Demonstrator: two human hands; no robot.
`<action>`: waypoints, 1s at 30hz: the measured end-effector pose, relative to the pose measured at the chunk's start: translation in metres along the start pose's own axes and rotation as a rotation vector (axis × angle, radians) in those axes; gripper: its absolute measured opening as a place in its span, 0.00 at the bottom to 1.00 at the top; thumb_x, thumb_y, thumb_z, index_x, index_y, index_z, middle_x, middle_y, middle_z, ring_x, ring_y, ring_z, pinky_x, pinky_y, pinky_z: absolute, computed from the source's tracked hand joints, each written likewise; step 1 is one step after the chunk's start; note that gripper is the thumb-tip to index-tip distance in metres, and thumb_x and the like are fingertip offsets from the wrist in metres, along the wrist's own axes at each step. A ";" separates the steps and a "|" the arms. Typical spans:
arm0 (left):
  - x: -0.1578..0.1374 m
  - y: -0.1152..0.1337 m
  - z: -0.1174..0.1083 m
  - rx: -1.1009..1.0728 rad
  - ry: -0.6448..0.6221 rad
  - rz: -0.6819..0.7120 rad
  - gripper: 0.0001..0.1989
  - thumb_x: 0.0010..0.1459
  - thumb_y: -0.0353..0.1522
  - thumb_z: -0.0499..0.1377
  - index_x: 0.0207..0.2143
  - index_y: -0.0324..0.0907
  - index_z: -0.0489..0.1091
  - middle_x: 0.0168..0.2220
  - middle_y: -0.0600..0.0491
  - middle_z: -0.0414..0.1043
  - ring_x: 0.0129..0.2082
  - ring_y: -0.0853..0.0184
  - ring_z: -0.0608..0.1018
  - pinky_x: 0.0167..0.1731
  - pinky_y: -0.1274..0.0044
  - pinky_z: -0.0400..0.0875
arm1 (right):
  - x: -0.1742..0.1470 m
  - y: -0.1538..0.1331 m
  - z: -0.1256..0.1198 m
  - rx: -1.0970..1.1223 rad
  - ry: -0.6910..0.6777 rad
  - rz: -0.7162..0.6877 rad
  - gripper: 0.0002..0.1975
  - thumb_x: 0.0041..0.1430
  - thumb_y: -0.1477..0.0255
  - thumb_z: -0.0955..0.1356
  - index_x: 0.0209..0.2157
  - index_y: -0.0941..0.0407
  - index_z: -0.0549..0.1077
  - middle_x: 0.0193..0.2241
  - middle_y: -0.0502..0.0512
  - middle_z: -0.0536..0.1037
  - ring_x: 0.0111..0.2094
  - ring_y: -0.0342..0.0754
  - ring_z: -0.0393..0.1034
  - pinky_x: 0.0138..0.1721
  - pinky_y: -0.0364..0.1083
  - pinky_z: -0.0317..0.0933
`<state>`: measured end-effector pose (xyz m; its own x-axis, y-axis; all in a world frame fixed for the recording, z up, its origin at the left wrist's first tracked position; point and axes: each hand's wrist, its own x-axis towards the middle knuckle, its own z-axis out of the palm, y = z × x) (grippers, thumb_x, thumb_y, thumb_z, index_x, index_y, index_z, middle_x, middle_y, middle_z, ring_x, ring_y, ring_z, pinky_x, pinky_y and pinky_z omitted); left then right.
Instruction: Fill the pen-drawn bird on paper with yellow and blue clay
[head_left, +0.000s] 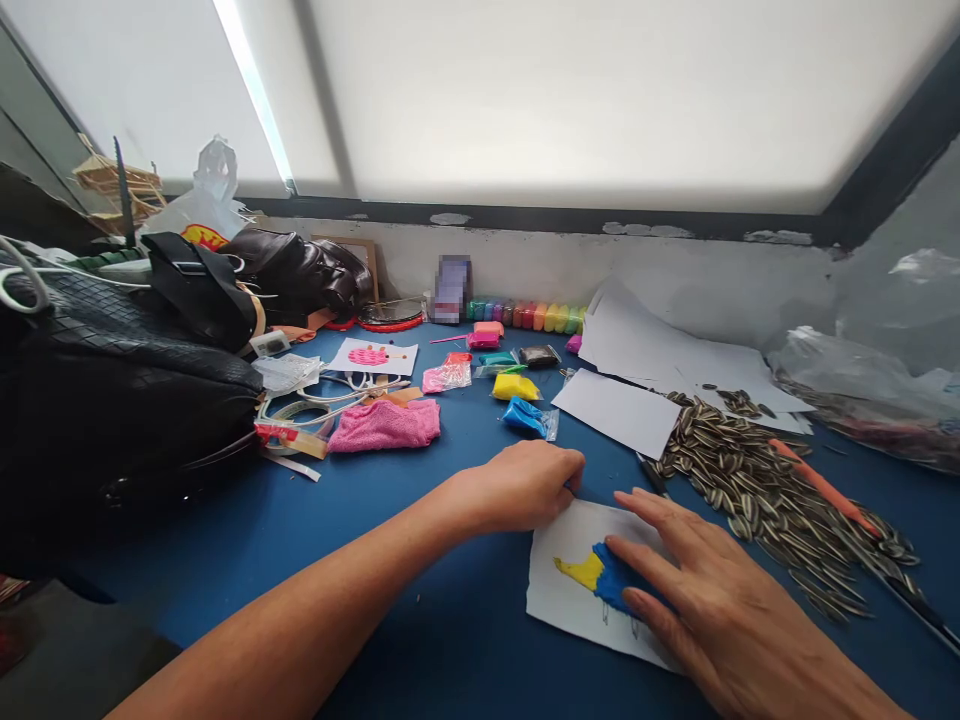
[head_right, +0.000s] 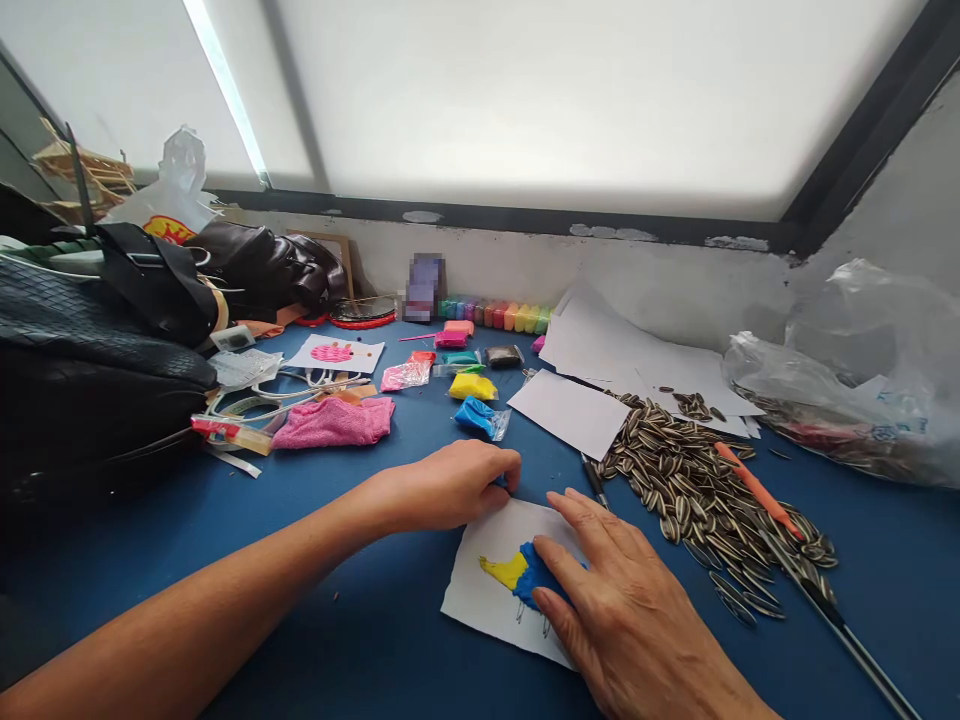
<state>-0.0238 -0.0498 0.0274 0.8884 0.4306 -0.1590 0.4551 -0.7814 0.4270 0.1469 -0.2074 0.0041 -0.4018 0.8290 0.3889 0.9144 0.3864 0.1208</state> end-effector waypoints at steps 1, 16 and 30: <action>0.000 0.000 0.000 -0.001 0.000 -0.002 0.10 0.57 0.29 0.51 0.41 0.42 0.68 0.41 0.50 0.74 0.39 0.64 0.75 0.34 0.76 0.66 | 0.000 0.000 0.000 0.005 -0.004 0.004 0.13 0.65 0.65 0.63 0.45 0.53 0.76 0.55 0.63 0.71 0.54 0.59 0.68 0.47 0.57 0.68; -0.001 0.001 -0.002 -0.008 -0.013 -0.010 0.09 0.57 0.29 0.52 0.40 0.41 0.68 0.41 0.50 0.74 0.40 0.63 0.75 0.35 0.76 0.67 | 0.002 0.003 -0.008 -0.018 0.010 -0.009 0.14 0.65 0.65 0.63 0.47 0.50 0.77 0.53 0.62 0.73 0.53 0.58 0.69 0.45 0.57 0.69; -0.003 0.002 -0.002 -0.005 -0.001 -0.016 0.12 0.57 0.29 0.51 0.42 0.41 0.70 0.43 0.48 0.74 0.42 0.61 0.75 0.38 0.74 0.68 | 0.001 0.001 -0.002 0.013 0.005 0.000 0.16 0.65 0.65 0.63 0.50 0.51 0.76 0.54 0.58 0.74 0.53 0.55 0.70 0.46 0.53 0.71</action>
<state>-0.0251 -0.0517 0.0306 0.8809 0.4430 -0.1667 0.4693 -0.7717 0.4292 0.1474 -0.2073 0.0059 -0.4016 0.8271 0.3931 0.9135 0.3920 0.1086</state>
